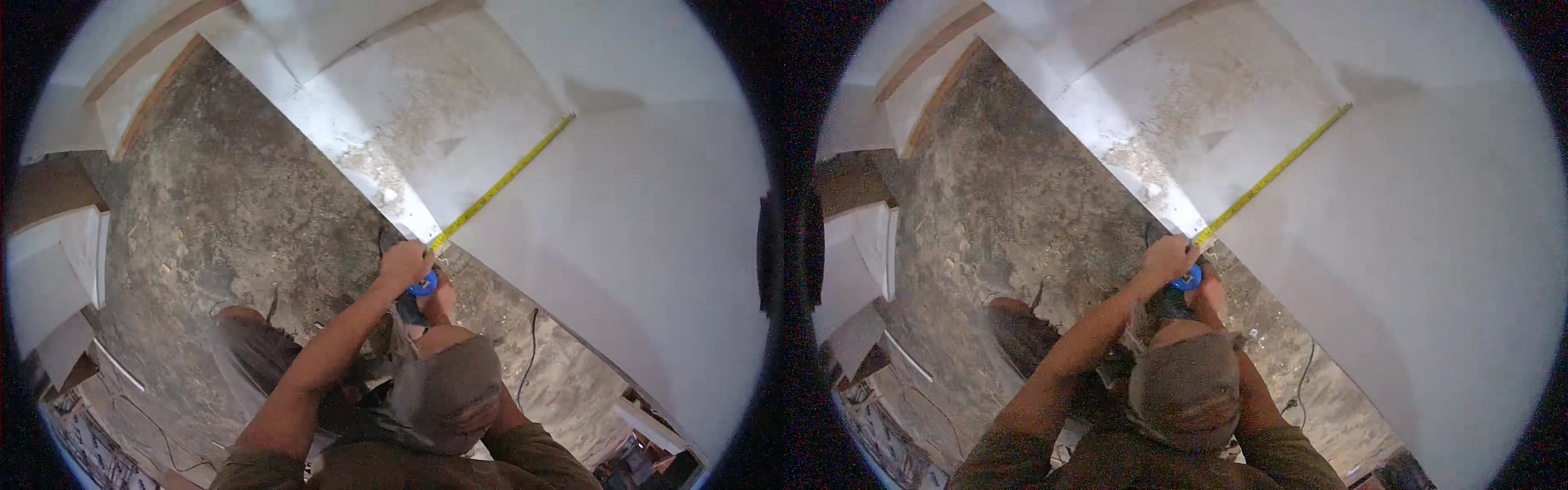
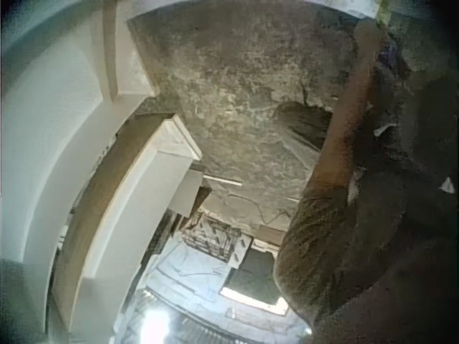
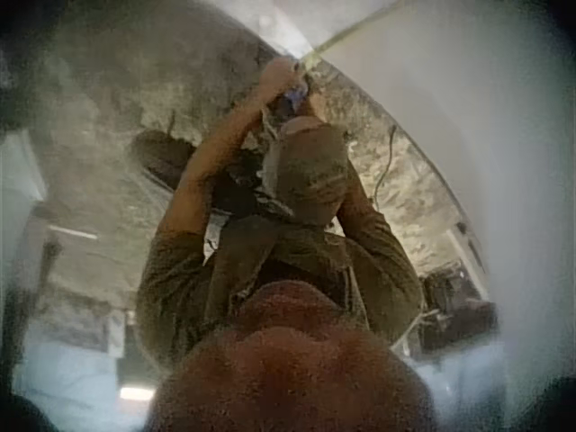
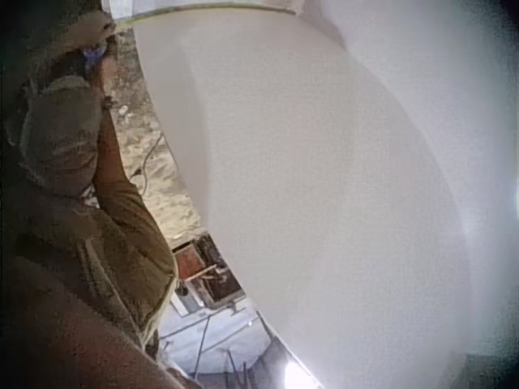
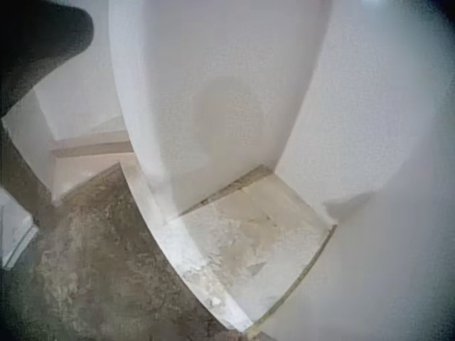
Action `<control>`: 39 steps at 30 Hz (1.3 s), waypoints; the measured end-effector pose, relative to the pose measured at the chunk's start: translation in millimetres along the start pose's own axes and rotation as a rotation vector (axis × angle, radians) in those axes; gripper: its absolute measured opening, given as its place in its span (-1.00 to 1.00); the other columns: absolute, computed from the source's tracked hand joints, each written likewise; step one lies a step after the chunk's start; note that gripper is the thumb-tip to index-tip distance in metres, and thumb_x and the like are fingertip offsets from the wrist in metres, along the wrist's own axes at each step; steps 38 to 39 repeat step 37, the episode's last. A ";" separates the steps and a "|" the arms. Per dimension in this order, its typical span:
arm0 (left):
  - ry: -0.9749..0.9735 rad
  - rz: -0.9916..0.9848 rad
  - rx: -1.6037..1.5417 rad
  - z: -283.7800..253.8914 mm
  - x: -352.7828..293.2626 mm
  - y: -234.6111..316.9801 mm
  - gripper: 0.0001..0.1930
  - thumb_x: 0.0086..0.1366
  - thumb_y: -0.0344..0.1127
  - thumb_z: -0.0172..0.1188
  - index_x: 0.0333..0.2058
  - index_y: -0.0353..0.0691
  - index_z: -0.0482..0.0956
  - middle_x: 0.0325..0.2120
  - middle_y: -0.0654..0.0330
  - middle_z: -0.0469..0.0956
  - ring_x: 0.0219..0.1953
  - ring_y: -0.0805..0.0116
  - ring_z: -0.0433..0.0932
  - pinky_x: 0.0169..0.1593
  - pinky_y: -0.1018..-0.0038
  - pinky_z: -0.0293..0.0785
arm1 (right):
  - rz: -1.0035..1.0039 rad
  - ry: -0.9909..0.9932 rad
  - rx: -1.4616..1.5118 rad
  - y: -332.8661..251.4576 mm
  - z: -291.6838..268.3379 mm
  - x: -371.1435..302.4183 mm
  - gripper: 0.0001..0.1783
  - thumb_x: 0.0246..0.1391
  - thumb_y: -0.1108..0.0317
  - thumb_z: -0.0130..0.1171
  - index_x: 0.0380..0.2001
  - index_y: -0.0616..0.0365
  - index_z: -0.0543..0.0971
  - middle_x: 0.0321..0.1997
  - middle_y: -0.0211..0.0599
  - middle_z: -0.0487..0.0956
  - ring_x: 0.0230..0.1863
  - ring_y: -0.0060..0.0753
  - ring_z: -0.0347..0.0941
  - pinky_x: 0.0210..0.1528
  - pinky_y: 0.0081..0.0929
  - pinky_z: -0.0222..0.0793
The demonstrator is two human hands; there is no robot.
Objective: The person measures a white wooden corner piece with a tape measure, holding the tape across the bottom edge of the board.
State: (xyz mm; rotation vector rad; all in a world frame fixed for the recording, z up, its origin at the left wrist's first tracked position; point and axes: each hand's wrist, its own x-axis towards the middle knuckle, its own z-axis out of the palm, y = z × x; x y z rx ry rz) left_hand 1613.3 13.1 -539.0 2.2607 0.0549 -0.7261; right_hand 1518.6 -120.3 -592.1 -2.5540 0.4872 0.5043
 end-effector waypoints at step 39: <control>0.237 0.393 -0.542 -37.8 -54.5 -4.5 -0.77 0.27 -0.27 0.16 -0.16 -0.25 0.59 -0.30 -0.06 0.61 -0.25 -0.01 0.63 -0.18 0.22 0.52 | -0.229 -0.175 0.903 -80.9 -73.8 -17.9 -0.55 0.39 0.15 -0.04 0.18 0.23 0.39 0.07 -0.28 0.48 0.05 -0.40 0.37 0.15 -0.43 0.29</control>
